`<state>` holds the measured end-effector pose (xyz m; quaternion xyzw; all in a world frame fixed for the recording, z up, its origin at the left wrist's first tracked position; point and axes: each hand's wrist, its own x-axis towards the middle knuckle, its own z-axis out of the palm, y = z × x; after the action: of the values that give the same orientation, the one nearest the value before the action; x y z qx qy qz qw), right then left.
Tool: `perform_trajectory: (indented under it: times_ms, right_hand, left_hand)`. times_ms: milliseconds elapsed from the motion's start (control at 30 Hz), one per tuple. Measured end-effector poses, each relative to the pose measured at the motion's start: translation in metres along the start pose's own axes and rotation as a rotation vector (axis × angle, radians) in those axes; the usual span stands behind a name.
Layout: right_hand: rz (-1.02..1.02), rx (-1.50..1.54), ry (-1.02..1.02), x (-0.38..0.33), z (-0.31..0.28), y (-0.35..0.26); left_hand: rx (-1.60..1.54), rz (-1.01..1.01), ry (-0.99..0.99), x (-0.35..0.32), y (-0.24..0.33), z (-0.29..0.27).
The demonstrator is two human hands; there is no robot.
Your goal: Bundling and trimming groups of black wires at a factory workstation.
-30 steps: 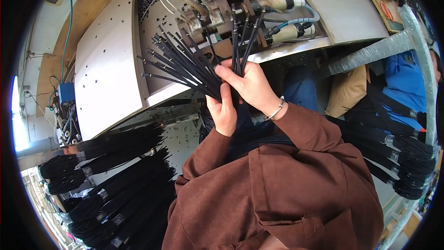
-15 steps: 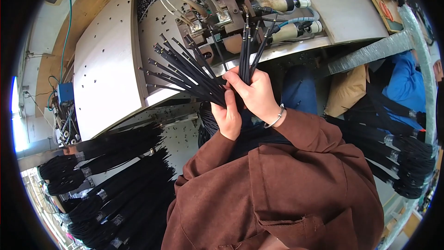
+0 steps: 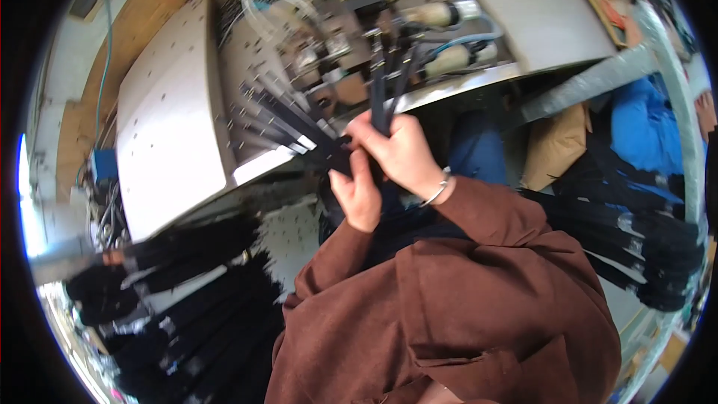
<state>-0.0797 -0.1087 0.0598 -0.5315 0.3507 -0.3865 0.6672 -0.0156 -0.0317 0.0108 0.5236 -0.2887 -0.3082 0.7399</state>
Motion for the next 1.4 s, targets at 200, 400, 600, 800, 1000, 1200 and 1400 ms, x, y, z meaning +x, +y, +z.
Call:
perform_trajectory:
  times_ms: [200,400,600,800,1000,1200,1400]
  right_hand:
    - [-0.06,-0.021,-0.077,0.0,0.009,0.02]
    - [-0.21,-0.085,-0.1,-0.009,-0.002,0.01]
    - [-0.15,-0.107,-0.1,-0.015,-0.006,0.015]
    - [-0.188,-0.042,-0.05,-0.019,-0.003,0.013]
    - [-0.134,-0.011,-0.08,-0.02,-0.006,0.01]
    - [-0.135,-0.027,-0.07,-0.031,-0.006,0.007]
    - [-0.204,-0.06,0.018,-0.041,-0.009,0.016]
  left_hand:
    - [-0.05,-0.165,0.131,-0.009,-0.019,-0.02]
    - [-0.071,0.017,-0.014,-0.013,-0.007,0.007]
    - [-0.003,0.044,-0.01,-0.018,-0.017,-0.006]
    - [-0.084,-0.049,0.025,-0.02,-0.012,-0.008]
    - [-0.073,-0.024,0.029,-0.019,-0.02,-0.009]
    - [-0.054,-0.032,0.005,-0.025,-0.022,-0.016]
    - [0.006,0.033,0.012,-0.035,-0.02,-0.006]
